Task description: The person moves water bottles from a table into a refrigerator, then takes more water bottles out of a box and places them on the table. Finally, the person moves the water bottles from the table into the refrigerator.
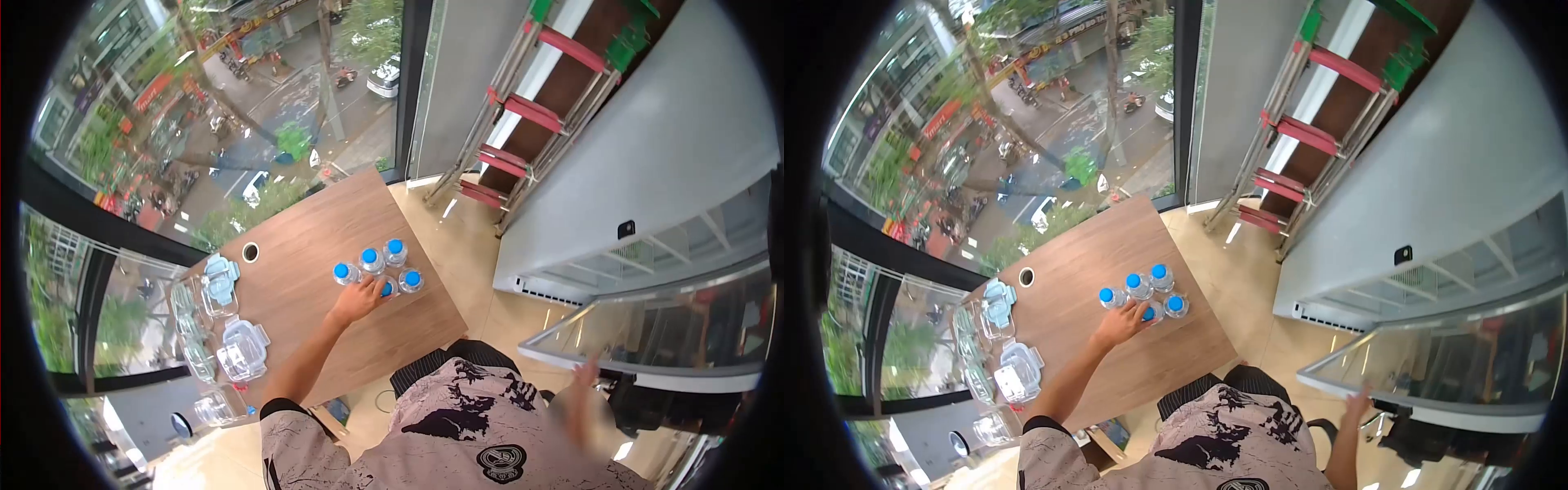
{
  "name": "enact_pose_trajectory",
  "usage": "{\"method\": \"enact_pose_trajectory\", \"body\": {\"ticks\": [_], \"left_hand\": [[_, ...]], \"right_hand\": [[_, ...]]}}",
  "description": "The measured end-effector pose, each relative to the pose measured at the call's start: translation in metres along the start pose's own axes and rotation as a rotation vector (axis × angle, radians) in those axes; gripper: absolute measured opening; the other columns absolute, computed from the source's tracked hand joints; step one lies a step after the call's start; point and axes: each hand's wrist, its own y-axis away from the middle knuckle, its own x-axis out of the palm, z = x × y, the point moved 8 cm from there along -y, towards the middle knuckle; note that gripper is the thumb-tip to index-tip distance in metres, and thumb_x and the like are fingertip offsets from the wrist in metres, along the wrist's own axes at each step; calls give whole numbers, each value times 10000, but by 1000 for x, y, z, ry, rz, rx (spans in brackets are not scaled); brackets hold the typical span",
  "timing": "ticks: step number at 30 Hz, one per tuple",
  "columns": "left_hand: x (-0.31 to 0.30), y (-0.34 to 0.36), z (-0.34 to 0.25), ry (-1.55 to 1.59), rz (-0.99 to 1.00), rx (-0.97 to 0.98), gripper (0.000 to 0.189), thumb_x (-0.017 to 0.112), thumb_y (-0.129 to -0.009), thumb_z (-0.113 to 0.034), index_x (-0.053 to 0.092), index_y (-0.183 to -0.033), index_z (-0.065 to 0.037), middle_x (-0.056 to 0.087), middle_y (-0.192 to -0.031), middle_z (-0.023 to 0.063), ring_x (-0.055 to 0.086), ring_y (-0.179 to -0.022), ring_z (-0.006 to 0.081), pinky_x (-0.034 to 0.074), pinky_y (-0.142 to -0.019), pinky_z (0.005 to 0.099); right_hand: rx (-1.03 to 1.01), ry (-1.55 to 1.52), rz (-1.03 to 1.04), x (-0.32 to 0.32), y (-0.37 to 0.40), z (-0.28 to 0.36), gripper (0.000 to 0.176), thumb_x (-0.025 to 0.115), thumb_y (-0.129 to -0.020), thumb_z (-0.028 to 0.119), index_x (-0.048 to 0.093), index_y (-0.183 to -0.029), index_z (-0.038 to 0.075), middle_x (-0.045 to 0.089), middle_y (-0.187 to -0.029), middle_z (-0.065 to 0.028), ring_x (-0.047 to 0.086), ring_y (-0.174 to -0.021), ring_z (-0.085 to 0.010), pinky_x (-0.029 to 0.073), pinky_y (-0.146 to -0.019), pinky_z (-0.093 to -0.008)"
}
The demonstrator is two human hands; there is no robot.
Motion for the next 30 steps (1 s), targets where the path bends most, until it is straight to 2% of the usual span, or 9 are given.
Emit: {"method": "enact_pose_trajectory", "body": {"ticks": [2,4,9,12,18,23,25,27,30], "left_hand": [[-3,-5,-4,-5,-48,35,440,678,-796,-365,565,-1023,-6,580,-781,80,582,-766,203,494,-538,310],[-12,-1,-6,-15,-136,1,422,658,-808,-378,563,-988,-9,567,-756,78,571,-747,195,483,-511,312],[-50,-8,-26,-22,-21,-38,413,653,-814,-390,552,-981,-26,594,-770,104,585,-661,202,473,-453,300],[-68,-5,-36,49,-32,-52,388,658,-811,-374,554,-978,-40,595,-781,104,592,-690,221,488,-489,318],[-79,-12,-52,81,66,-93,409,653,-821,-340,553,-1047,-14,608,-824,100,603,-786,287,513,-590,367],[-90,-46,-79,-11,84,121,425,691,-789,-329,549,-1006,8,594,-748,102,587,-754,255,492,-569,355],[-95,-66,-107,-14,68,267,440,695,-785,-341,550,-1002,14,605,-746,106,594,-743,236,495,-540,335],[-90,-107,-153,2,100,349,443,695,-785,-345,552,-999,16,609,-742,99,596,-734,229,498,-523,332],[-68,-159,-214,68,151,463,408,696,-782,-337,571,-964,6,607,-777,83,595,-722,222,505,-505,333]], "right_hand": [[-46,301,679,108,203,94,482,638,-837,213,441,-1262,100,619,-853,-62,591,-668,-153,489,-551,-286],[-634,327,1222,190,390,158,460,654,-818,86,467,-1235,36,606,-773,-13,539,-642,-71,457,-585,-213],[-1306,547,1568,290,604,162,545,776,-701,254,552,-1163,71,539,-811,-109,566,-727,-247,473,-664,-362],[-1448,674,1589,325,618,122,427,759,-699,197,568,-1059,71,573,-966,-123,586,-853,-291,477,-743,-378],[-1156,644,1500,348,590,82,304,671,-691,188,559,-934,44,589,-908,-193,574,-881,-375,458,-784,-442],[-1393,593,1537,311,557,132,406,684,-769,243,467,-994,-16,561,-1013,-206,574,-918,-396,469,-802,-449],[-1515,216,1413,278,515,176,392,675,-791,265,470,-1006,10,588,-946,-208,591,-876,-394,477,-754,-450],[-1164,679,1589,272,427,188,392,658,-817,310,468,-1031,42,612,-855,-208,604,-805,-401,478,-696,-457],[-1030,661,1437,229,325,242,403,637,-833,355,467,-1049,60,626,-817,-207,606,-778,-413,475,-669,-469]]}}
